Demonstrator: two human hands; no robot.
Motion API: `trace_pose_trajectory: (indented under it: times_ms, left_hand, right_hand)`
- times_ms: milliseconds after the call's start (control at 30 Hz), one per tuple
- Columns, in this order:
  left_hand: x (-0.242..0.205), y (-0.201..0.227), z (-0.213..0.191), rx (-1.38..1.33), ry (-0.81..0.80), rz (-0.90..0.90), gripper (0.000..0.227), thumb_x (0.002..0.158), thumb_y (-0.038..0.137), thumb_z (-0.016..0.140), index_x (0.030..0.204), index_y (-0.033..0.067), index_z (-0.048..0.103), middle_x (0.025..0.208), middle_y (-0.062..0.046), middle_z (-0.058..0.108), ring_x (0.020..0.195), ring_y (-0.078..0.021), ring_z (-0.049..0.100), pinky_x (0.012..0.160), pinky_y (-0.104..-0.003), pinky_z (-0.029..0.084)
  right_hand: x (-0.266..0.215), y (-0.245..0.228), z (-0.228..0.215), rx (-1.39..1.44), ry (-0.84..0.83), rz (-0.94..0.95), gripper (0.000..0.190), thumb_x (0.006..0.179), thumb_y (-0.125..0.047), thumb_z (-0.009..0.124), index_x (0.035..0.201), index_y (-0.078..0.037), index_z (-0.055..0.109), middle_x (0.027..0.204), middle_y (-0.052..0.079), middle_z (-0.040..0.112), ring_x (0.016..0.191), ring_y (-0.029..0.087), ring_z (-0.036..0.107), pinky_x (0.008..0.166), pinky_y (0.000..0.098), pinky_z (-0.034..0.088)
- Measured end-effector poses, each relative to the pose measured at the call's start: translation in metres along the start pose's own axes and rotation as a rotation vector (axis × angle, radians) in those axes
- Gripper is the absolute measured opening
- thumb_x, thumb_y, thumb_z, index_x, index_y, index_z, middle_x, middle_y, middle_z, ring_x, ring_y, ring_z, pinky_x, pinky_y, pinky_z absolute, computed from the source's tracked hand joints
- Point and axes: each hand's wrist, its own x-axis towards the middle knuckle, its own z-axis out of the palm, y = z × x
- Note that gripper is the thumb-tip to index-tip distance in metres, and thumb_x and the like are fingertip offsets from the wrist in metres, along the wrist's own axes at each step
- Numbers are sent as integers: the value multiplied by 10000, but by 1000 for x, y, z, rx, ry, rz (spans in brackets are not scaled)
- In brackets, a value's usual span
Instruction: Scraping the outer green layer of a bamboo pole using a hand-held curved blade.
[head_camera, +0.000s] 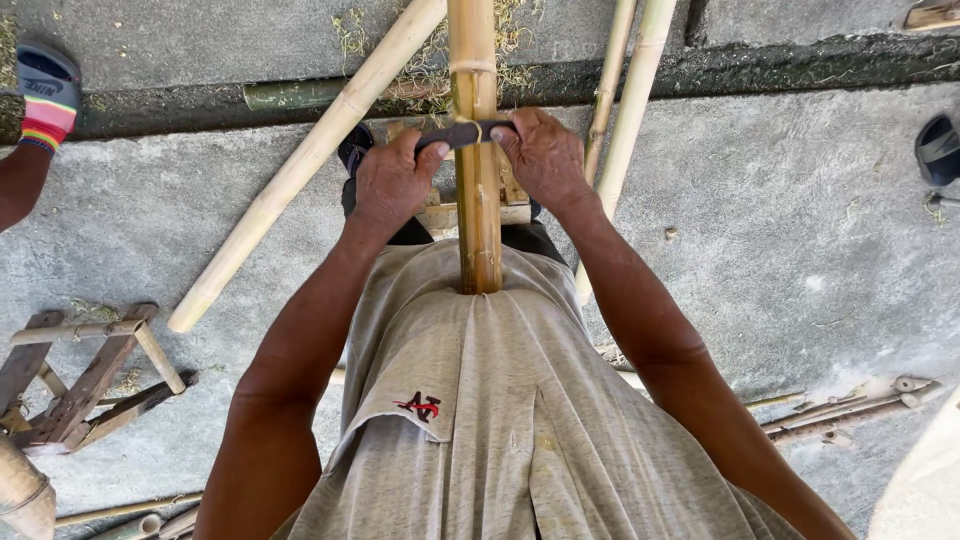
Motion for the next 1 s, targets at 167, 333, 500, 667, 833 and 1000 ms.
trace_pose_trajectory:
  times_ms: [167,333,500,667,833,1000]
  left_hand:
    - [-48,-2,11,40,-63,-57,359,1062,392,600,951,53,639,586,-57,611,445,-211,593,428,-382,504]
    - [-98,-1,13,-18,2,17,317,1018,371,626,933,67,649,622,-93,651,496,-261,637,488,-440,518]
    - [-106,-11,13,-42,-93,28,377,992,425,664,886,66,620,625,-123,638,594,-299,665,538,-464,529]
    - [-32,-8,4,35,-107,-7,392,1034,438,606,930,61,622,598,-89,617,497,-271,634,510,-450,542]
    - [55,-14,-6,123,115,161,392,1062,432,615,954,57,644,585,-75,606,503,-258,631,539,-450,536]
    - [80,-14,-8,176,130,134,383,1041,446,625,967,74,671,572,-74,623,543,-221,660,539,-455,537]
  right_hand:
    - [-50,-9,11,-71,-117,52,427,1100,-478,508,927,-96,593,777,64,602,600,185,566,483,355,474]
    - [-93,-40,-5,-52,-194,94,415,1082,-456,509,914,-87,601,777,69,610,549,168,556,427,328,468]
    - [-104,-52,-23,76,-55,-45,440,1084,-499,466,942,-112,620,781,55,630,619,185,613,507,376,512]
    - [-39,0,11,-8,-194,56,526,1087,-568,372,917,-121,592,723,53,575,538,165,559,442,337,487]
    - [51,41,28,-53,-163,60,553,1097,-596,320,942,-124,563,773,51,557,568,163,542,439,313,486]
    - [68,51,30,49,-6,-35,549,1130,-615,353,1020,-123,570,794,46,575,688,157,583,587,334,482]
